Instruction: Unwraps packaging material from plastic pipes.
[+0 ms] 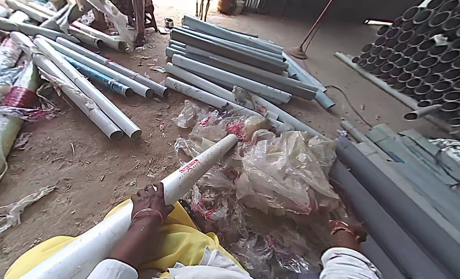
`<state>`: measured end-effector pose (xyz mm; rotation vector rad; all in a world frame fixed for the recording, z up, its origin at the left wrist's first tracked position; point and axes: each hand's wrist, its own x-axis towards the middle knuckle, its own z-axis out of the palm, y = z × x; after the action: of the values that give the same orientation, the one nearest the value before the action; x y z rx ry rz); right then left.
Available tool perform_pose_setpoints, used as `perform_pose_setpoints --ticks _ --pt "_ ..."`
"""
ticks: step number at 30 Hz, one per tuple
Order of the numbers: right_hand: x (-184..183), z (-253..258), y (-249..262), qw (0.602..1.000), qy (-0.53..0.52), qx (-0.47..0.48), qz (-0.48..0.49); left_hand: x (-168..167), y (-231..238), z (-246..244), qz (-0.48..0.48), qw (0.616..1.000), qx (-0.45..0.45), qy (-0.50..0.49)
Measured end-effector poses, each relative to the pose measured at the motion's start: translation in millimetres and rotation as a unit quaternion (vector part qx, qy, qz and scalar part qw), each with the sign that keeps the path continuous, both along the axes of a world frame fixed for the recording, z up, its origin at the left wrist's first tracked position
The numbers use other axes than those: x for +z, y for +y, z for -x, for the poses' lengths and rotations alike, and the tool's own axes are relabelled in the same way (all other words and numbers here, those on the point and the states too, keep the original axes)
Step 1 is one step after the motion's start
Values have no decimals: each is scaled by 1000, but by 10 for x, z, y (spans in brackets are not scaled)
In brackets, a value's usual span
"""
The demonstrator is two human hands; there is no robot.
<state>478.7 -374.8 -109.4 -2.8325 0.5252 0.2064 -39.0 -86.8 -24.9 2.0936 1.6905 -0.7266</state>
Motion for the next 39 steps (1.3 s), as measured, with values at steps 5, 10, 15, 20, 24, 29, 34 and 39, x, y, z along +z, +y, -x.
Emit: perform_pose_setpoints --ticks 5,10,15,20,24,29,34,39 --pt "-361 459 322 917 23 13 -399 89 499 243 95 992 47 -66" --pt "81 1665 1555 739 289 12 -608 99 660 372 93 988 57 -110" --pt "0 2658 2065 712 411 248 -513 148 541 370 58 989 43 -127" --pt "144 2884 2056 549 477 244 -642 77 536 404 42 989 36 -140" --pt "136 2910 2006 598 449 146 -648 64 549 382 35 990 35 -130" --pt "-79 2985 1872 703 418 479 -317 -15 520 364 53 991 22 -117" --pt "17 2973 1826 628 452 478 -416 60 405 267 65 996 30 -62" --pt "-327 2810 1958 695 305 650 31 98 278 220 28 997 39 -61"
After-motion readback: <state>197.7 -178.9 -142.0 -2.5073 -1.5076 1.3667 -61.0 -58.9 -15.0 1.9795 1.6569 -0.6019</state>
